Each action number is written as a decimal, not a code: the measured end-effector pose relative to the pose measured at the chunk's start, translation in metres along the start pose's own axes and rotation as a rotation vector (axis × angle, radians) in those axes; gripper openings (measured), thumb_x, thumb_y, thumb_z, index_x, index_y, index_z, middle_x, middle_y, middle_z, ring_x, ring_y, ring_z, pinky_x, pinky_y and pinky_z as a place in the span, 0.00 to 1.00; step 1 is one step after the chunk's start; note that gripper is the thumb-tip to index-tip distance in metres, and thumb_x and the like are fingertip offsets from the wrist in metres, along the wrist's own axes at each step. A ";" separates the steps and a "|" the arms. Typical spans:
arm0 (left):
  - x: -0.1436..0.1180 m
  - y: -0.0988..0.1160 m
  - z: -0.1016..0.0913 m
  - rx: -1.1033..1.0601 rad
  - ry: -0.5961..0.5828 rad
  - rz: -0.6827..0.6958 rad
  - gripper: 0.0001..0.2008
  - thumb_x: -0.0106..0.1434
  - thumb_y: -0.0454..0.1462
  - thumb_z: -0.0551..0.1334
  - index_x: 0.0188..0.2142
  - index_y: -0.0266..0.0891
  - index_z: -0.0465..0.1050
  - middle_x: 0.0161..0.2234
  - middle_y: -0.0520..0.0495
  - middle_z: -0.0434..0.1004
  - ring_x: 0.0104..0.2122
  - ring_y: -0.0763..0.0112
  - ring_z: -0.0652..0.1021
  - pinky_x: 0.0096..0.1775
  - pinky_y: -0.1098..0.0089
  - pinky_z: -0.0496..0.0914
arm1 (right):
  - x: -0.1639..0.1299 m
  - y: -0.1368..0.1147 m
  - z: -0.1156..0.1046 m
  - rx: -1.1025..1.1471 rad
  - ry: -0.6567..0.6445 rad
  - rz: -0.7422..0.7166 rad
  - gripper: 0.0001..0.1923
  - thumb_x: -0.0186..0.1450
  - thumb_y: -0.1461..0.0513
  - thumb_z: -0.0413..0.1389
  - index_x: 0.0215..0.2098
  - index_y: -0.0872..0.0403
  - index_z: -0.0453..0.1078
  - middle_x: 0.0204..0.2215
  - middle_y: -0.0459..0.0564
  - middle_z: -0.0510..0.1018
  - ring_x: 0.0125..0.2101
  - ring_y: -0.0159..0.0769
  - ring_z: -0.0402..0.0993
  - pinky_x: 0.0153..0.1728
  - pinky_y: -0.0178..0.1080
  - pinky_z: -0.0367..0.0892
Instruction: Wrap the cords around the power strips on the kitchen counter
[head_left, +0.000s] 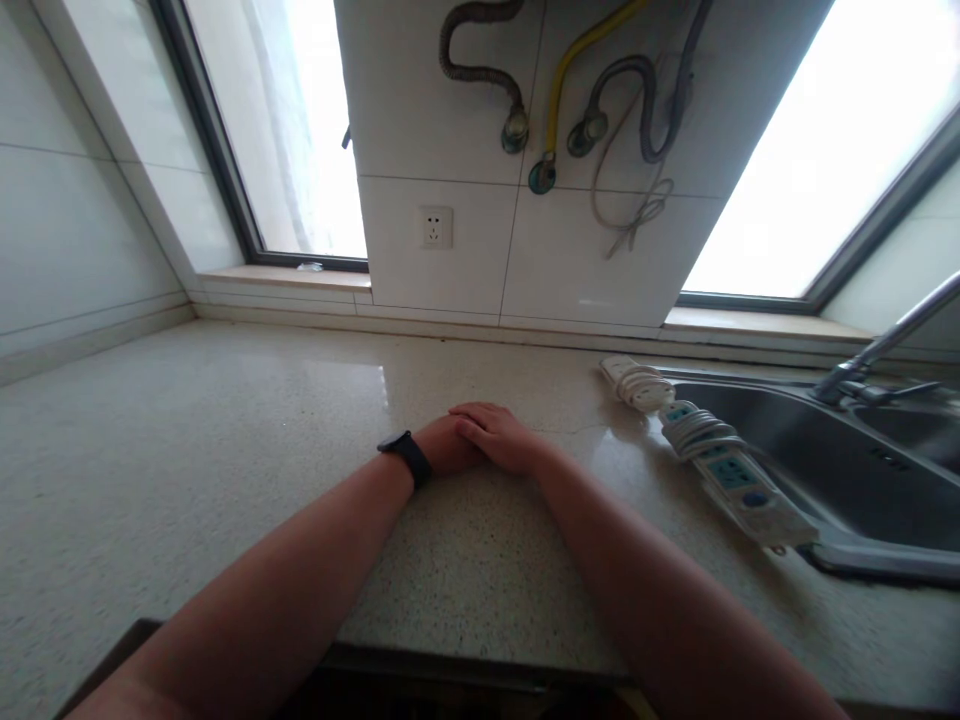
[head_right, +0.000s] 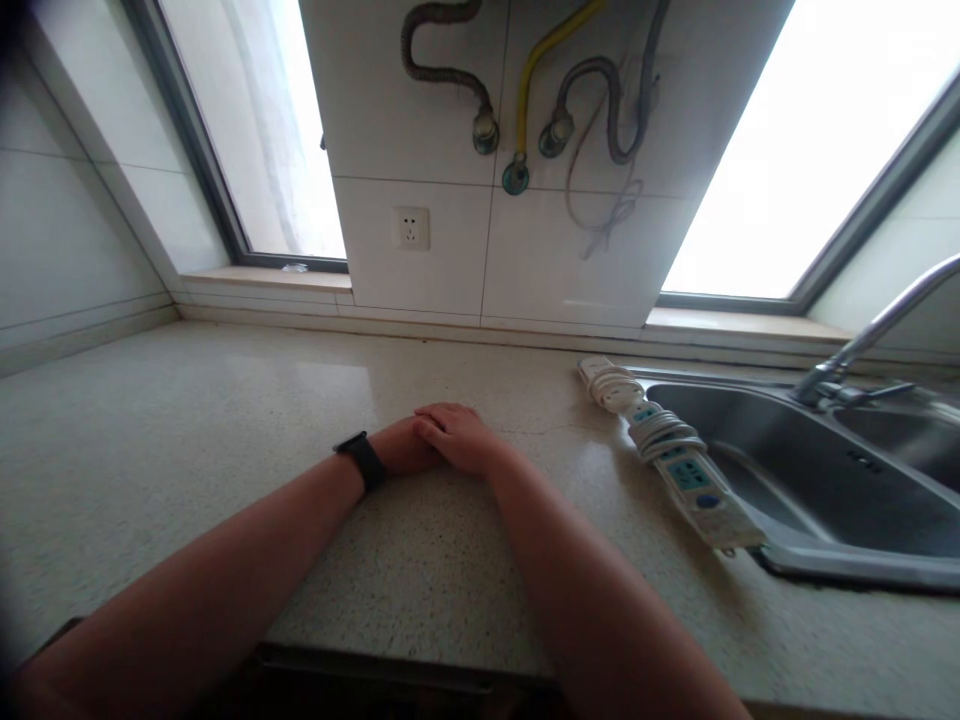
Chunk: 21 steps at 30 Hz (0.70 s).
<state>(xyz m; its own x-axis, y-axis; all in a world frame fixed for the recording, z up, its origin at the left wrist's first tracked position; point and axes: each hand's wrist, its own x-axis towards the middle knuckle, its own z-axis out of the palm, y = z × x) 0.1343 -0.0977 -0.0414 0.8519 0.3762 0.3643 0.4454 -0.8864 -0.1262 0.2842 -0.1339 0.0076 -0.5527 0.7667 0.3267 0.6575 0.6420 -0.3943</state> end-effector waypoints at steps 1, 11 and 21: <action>-0.001 0.001 -0.002 -0.020 -0.012 0.019 0.21 0.68 0.30 0.51 0.60 0.31 0.66 0.63 0.38 0.63 0.63 0.58 0.63 0.64 0.60 0.55 | -0.001 -0.002 0.000 -0.001 -0.009 -0.005 0.26 0.74 0.48 0.43 0.60 0.51 0.67 0.58 0.51 0.71 0.59 0.43 0.64 0.61 0.48 0.55; 0.000 -0.003 -0.011 -0.190 -0.011 0.055 0.18 0.70 0.31 0.52 0.56 0.33 0.71 0.61 0.40 0.67 0.61 0.65 0.67 0.64 0.65 0.59 | -0.015 -0.011 -0.008 0.019 -0.041 0.017 0.30 0.73 0.45 0.43 0.64 0.54 0.63 0.60 0.54 0.69 0.60 0.45 0.63 0.62 0.47 0.55; 0.000 -0.008 -0.009 -0.202 -0.026 0.033 0.17 0.69 0.30 0.54 0.55 0.31 0.72 0.60 0.37 0.68 0.61 0.63 0.68 0.63 0.63 0.61 | -0.013 -0.007 -0.008 0.064 -0.040 0.000 0.29 0.73 0.45 0.44 0.63 0.52 0.64 0.60 0.55 0.69 0.59 0.45 0.65 0.61 0.48 0.57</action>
<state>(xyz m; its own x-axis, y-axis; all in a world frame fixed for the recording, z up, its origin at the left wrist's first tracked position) 0.1289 -0.0930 -0.0322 0.8730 0.3510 0.3388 0.3555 -0.9333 0.0510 0.2909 -0.1485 0.0127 -0.5736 0.7648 0.2933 0.6238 0.6399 -0.4487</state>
